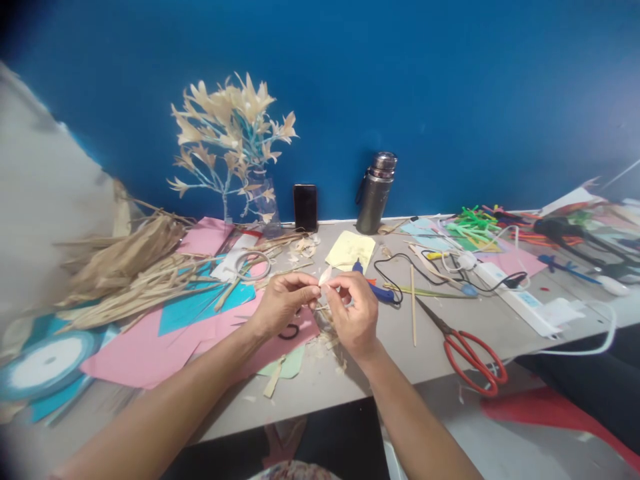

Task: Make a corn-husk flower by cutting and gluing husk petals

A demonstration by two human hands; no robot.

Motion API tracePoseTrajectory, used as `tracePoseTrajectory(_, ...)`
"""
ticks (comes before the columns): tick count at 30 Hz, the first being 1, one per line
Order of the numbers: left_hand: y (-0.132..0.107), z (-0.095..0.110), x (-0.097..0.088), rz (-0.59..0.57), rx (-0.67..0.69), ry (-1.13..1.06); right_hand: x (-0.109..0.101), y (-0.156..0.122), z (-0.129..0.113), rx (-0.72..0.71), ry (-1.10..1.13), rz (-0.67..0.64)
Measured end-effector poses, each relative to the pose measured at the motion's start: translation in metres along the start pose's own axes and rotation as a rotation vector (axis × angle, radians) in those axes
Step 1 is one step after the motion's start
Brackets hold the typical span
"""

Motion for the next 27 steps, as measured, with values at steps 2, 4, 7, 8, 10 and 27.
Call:
tracePoseTrajectory(2, 0.0, 0.001, 0.0, 0.002, 0.014, 0.013, 0.0, 0.0, 0.0, 0.006, -0.001, -0.001)
tracePoseTrajectory(4, -0.001, 0.002, 0.001, 0.003, 0.023, 0.025, 0.001, 0.0, 0.0, 0.004, 0.002, -0.003)
tracePoseTrajectory(7, -0.001, 0.003, 0.001, 0.014, 0.02, 0.043, 0.001, 0.0, 0.001, 0.004, 0.007, -0.007)
tracePoseTrajectory(8, -0.002, 0.003, 0.001, 0.02, 0.017, 0.048, 0.001, 0.0, 0.001, 0.008, 0.007, -0.01)
tracePoseTrajectory(10, -0.002, 0.004, 0.001, 0.023, 0.017, 0.054, 0.002, -0.001, 0.002, 0.018, 0.003, -0.013)
tracePoseTrajectory(27, -0.006, 0.008, 0.005, -0.002, 0.012, 0.06, 0.005, -0.009, 0.016, 0.274, 0.07, -0.104)
Point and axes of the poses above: each hand's wrist, its own y-axis towards the middle knuckle, its own x-axis out of the palm, z = x × y, the point moved 3 cm from there along y, towards the middle knuckle, and after that the axes turned 4 degrees about y, right-handed, at the moved point
